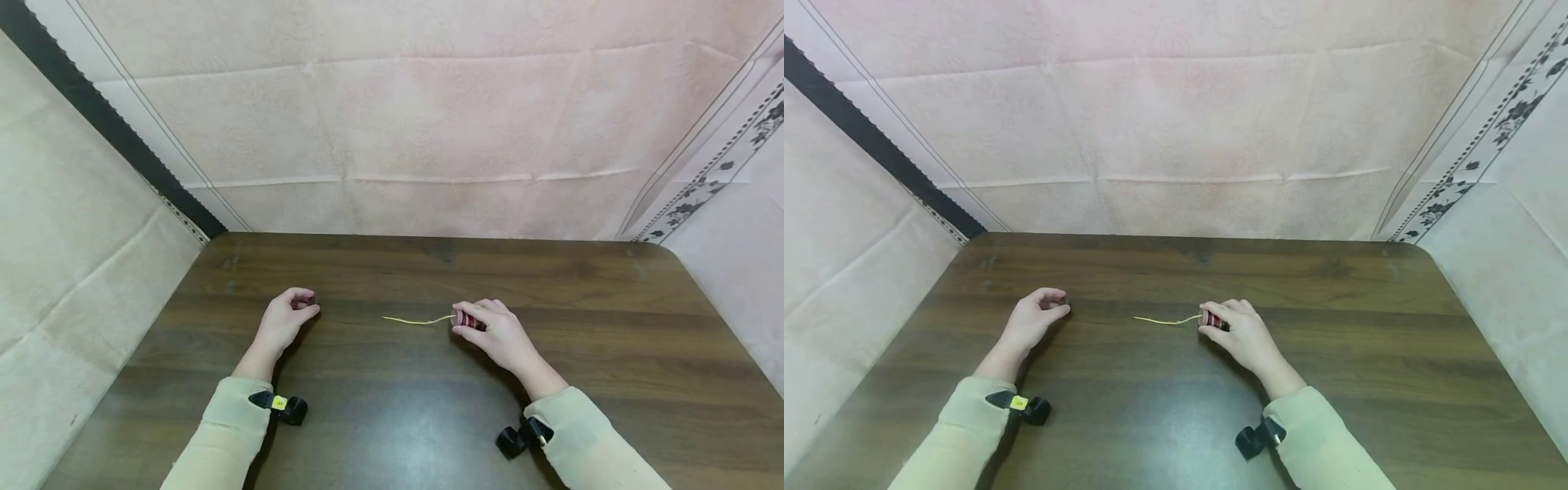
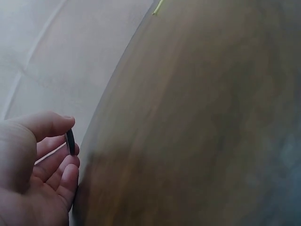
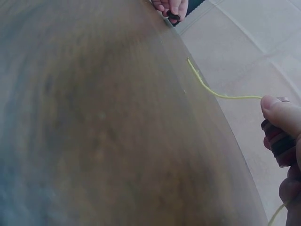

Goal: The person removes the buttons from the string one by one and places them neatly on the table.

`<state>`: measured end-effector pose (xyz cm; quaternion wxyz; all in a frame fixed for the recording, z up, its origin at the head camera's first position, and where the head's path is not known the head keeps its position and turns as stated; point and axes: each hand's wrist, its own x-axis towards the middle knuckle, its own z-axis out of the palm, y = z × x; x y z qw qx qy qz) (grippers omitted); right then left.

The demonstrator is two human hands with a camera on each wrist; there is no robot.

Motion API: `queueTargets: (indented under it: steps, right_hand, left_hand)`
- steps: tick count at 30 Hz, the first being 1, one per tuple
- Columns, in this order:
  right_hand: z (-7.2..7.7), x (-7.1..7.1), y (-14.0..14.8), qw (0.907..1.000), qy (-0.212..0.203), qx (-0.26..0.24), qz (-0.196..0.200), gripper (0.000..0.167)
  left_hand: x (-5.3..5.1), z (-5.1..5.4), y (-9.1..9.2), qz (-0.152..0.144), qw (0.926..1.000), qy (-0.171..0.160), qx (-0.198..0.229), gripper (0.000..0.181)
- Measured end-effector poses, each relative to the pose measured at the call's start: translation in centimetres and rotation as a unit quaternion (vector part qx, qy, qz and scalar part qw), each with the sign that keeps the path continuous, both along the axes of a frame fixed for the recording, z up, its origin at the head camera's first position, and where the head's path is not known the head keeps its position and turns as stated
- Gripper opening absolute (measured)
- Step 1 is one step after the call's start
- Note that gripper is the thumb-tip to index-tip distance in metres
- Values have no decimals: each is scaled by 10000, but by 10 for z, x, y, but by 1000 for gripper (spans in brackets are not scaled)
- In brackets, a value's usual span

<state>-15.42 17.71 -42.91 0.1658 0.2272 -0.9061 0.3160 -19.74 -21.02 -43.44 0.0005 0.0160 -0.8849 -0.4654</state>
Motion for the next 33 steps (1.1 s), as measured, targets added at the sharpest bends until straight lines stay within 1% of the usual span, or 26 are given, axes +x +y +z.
queueTargets:
  steps: [4,7,10,13,18,21,27,33]
  right_hand:
    - [-1,0,1,10000,35,-9,12,36]
    - [-2,0,1,10000,50,11,-8,36]
    - [-3,-1,0,9999,115,19,-1,36]
    - [-4,-1,0,9998,184,4,9,36]
    - [-5,-2,0,9998,178,-29,-5,36]
    - [-6,-2,-1,9999,143,-18,17,36]
    - [-5,-1,0,9999,138,-41,7,36]
    - [-5,-2,0,10000,90,13,-3,35]
  left_hand:
    - [0,0,-3,8,10000,-74,-49,33]
    - [0,0,-4,-16,9997,-122,-192,33]
    - [0,1,-5,-96,9986,-56,-513,33]
    - [0,2,-5,-142,9959,85,-893,32]
    - [-1,-1,-9,-133,9913,280,-1282,31]
    - [-2,-2,-12,-92,9894,344,-1405,31]
    - [-2,-3,-15,-63,9875,357,-1533,32]
    - [-4,-2,-16,-160,9867,426,-1561,31]
